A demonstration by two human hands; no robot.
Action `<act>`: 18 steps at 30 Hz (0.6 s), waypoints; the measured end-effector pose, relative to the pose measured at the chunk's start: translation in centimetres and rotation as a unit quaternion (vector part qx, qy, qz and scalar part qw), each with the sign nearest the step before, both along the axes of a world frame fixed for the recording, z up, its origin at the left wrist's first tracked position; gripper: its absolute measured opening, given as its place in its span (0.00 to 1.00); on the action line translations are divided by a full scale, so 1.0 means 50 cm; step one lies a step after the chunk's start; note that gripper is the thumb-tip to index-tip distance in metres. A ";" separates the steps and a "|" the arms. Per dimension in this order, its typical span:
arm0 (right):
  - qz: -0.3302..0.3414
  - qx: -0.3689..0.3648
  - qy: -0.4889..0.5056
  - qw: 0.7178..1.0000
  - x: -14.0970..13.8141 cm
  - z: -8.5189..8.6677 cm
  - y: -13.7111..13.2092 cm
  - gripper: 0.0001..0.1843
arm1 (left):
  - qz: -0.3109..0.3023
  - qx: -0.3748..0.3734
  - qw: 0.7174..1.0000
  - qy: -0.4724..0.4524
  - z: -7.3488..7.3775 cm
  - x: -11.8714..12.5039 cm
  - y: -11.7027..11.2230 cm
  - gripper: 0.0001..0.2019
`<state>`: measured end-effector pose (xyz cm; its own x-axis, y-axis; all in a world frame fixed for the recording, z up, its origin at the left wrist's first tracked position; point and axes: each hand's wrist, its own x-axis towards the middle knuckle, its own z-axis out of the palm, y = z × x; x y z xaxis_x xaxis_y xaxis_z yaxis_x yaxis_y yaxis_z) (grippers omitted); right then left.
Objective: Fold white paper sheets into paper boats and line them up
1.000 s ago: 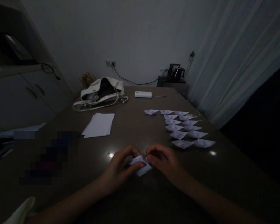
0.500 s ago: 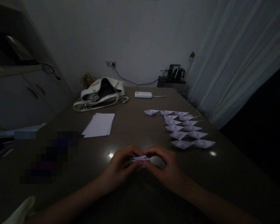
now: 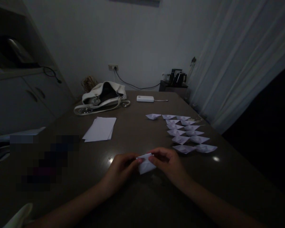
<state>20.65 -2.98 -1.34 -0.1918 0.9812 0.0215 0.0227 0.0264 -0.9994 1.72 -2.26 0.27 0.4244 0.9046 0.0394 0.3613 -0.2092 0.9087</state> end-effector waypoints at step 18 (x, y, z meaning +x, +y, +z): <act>0.003 -0.075 0.000 0.997 -0.005 -0.013 0.009 0.19 | -0.004 -0.079 0.994 -0.077 0.004 0.004 0.007 0.17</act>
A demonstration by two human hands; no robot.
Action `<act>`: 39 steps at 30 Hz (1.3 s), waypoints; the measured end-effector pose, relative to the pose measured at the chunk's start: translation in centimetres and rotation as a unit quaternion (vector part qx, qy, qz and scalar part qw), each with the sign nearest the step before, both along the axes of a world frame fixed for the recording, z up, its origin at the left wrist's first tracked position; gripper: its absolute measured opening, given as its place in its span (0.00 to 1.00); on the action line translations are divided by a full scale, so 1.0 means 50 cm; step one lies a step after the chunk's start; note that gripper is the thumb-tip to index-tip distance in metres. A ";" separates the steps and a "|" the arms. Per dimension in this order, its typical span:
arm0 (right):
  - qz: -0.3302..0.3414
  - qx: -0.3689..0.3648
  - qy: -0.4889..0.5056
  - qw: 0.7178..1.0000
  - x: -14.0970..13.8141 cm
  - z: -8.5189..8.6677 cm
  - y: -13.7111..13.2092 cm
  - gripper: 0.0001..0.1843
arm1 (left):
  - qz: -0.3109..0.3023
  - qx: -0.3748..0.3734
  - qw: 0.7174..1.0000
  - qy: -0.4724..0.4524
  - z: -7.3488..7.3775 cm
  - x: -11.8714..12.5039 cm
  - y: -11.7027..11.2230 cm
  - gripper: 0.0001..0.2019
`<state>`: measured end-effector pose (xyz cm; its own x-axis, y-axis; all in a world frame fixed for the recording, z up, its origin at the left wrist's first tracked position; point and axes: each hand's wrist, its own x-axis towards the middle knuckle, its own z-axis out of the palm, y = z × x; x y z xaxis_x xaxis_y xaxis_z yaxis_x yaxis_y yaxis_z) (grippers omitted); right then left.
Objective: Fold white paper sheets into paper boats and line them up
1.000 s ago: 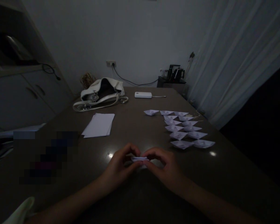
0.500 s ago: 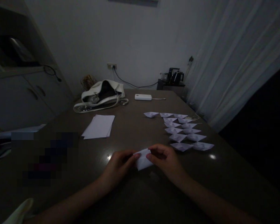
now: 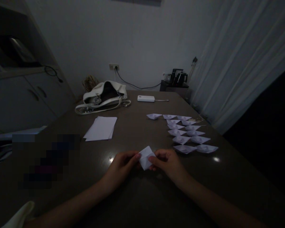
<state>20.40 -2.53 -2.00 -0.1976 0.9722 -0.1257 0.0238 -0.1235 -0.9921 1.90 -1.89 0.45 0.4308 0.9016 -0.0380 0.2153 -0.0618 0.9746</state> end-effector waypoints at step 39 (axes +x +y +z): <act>0.177 0.018 -0.097 0.979 0.000 0.014 -0.028 0.08 | 0.048 -0.052 0.997 -0.044 0.001 -0.007 0.007 0.14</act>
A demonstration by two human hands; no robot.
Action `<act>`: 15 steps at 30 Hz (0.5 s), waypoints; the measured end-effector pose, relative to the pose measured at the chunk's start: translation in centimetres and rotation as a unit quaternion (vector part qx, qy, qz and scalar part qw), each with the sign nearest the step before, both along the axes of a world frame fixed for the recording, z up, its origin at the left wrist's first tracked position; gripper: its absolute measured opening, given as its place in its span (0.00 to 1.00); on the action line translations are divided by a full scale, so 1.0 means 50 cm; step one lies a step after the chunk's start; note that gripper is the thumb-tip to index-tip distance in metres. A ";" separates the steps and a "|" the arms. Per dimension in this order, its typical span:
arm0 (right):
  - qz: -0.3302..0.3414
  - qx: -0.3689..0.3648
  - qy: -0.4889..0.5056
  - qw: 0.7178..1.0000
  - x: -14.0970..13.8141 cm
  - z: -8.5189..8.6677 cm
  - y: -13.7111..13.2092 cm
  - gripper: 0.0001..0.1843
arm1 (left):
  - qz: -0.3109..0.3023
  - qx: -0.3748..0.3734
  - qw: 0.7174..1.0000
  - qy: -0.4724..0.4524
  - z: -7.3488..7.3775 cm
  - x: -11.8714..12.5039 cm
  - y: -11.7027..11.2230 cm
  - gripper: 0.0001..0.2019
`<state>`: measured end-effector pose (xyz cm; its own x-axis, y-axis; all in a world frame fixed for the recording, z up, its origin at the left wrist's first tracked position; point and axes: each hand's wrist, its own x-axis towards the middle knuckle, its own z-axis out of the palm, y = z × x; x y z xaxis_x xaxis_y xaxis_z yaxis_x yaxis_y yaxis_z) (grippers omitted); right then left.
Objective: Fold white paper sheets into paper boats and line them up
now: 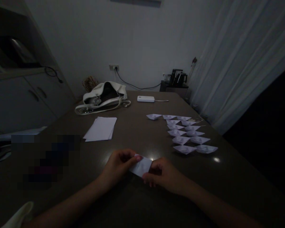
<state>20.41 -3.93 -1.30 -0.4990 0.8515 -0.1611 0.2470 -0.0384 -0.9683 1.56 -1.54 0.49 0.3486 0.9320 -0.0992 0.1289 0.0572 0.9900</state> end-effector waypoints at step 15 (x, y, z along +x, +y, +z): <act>-0.014 0.355 -0.121 0.927 0.037 0.044 0.018 0.21 | -0.088 0.362 0.904 0.208 -0.030 -0.028 0.003 0.08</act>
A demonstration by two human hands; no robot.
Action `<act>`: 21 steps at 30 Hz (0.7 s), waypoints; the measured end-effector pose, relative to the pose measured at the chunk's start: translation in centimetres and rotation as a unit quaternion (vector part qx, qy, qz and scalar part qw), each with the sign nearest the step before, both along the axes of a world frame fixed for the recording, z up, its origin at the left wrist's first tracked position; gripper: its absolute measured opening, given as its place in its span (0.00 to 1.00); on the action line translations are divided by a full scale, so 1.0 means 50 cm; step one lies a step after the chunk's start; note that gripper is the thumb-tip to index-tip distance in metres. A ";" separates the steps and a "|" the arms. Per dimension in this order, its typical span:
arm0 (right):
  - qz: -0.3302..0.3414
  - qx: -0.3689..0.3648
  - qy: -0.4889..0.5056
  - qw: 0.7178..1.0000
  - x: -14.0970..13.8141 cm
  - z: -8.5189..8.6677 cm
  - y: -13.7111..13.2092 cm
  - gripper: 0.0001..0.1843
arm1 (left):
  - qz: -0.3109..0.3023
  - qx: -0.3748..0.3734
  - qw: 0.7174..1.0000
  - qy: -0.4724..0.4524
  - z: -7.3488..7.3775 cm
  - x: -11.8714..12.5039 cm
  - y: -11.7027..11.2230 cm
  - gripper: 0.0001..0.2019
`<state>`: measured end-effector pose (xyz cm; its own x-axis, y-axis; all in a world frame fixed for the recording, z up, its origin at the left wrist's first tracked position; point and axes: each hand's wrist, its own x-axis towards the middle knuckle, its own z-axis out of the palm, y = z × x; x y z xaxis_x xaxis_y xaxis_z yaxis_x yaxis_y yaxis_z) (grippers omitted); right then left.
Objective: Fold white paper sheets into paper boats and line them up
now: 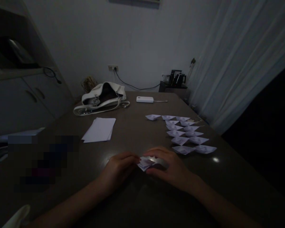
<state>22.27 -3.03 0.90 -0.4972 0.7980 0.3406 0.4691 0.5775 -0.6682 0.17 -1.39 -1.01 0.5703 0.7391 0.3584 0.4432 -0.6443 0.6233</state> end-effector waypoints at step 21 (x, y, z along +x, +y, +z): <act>0.085 0.051 -0.221 0.970 0.017 -0.025 0.018 0.05 | -0.155 0.011 0.968 0.195 0.018 -0.018 0.025 0.07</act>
